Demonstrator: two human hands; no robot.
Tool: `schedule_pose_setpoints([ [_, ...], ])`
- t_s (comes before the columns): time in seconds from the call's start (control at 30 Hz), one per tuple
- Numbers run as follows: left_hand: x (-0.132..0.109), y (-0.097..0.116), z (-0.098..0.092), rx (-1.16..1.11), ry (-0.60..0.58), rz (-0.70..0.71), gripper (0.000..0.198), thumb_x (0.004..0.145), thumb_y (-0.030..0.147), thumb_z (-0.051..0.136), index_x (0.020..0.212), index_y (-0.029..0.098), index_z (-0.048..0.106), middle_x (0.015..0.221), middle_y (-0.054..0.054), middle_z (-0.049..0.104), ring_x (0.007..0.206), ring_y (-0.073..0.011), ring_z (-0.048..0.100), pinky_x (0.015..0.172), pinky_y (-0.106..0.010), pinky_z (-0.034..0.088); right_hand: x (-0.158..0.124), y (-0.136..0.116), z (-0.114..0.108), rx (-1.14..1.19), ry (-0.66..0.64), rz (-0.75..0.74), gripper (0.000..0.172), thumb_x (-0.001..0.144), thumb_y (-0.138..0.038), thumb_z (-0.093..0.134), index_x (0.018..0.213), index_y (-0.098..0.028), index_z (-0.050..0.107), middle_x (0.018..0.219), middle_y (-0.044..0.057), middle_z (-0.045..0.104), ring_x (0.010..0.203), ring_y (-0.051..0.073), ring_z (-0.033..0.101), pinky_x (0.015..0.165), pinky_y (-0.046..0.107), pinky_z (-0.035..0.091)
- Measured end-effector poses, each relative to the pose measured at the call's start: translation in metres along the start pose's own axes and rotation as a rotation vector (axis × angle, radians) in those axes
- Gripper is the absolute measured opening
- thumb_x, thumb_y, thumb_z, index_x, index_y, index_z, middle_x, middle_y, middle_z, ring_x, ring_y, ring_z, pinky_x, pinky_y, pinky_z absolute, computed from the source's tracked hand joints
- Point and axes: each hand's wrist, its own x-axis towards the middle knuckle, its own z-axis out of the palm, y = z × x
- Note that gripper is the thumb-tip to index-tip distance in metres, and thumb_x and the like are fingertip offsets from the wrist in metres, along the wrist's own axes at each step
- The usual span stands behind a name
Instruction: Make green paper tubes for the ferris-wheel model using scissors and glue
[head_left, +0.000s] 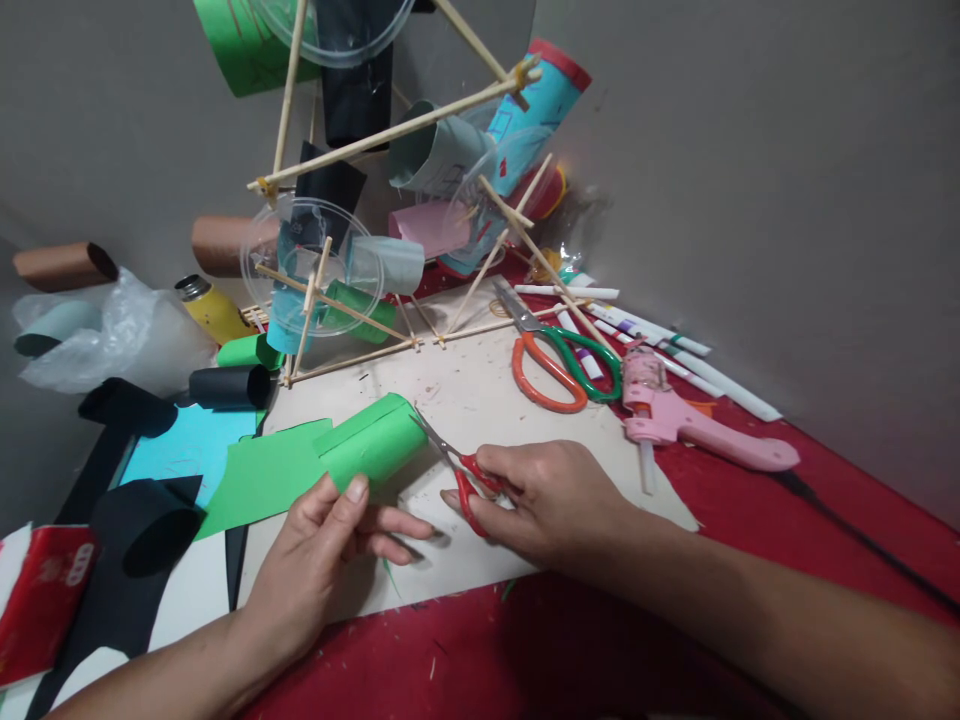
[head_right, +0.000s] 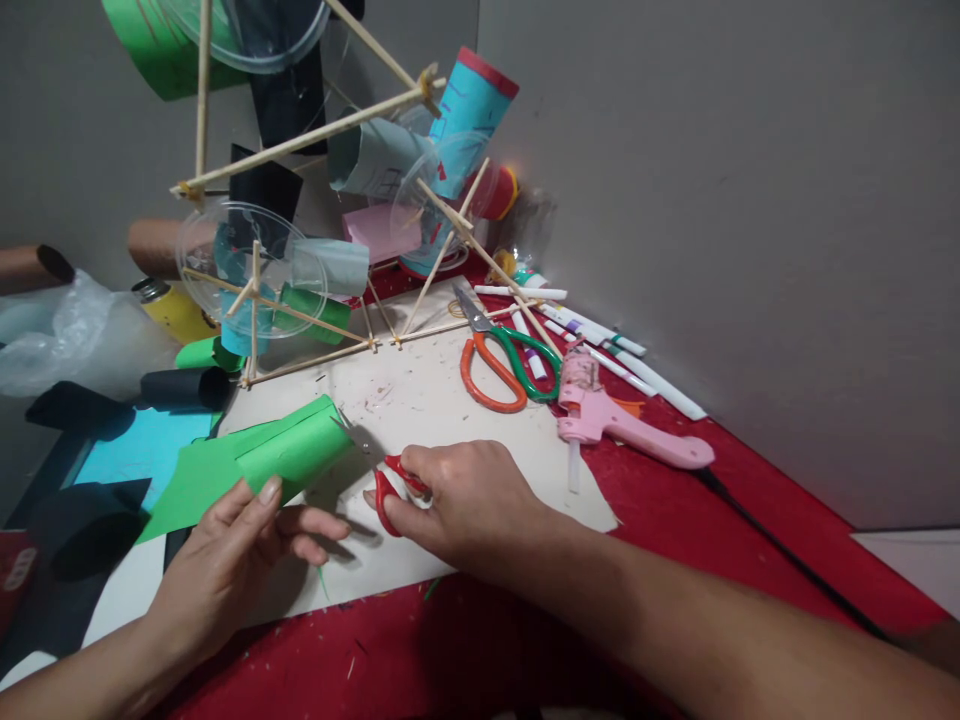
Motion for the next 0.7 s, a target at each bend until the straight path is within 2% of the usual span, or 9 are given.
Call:
schedule_pose_setpoints([
  [0.4,-0.0025,-0.0047,0.0015,0.082,-0.019,0.002,0.035,0.090,0.053,0.059,0.091,0.018,0.057,0.091,-0.012,0.079,0.070,-0.0173,0.071,0.075,-0.028,0.051,-0.0009,0.0017,0.0009,-0.103,0.074,-0.069,0.028,0.080,-0.040,0.053,0.061,-0.020,0.059,0.047,0.000,0.055,0.044,0.013,0.041,0.049,0.026,0.018],
  [0.57,-0.0019,-0.0065,0.0015,0.105,-0.015,0.017,0.038,0.092,0.051,0.056,0.110,0.018,0.061,0.097,-0.013,0.078,0.074,-0.0204,0.071,0.080,-0.034,0.053,-0.0016,0.0011,0.0003,-0.147,0.062,-0.061,0.029,0.081,-0.041,0.052,0.064,-0.020,0.061,0.049,0.001,0.058,0.045,0.013,0.046,0.050,0.027,0.017],
  [0.7,-0.0028,-0.0067,0.0024,0.132,-0.011,0.028,0.042,0.091,0.051,0.058,0.116,0.017,0.062,0.098,-0.013,0.078,0.076,-0.0207,0.070,0.079,-0.034,0.054,-0.0019,0.0011,0.0012,-0.154,0.078,-0.064,0.027,0.080,-0.040,0.052,0.065,-0.020,0.061,0.049,0.001,0.059,0.046,0.013,0.047,0.050,0.027,0.017],
])
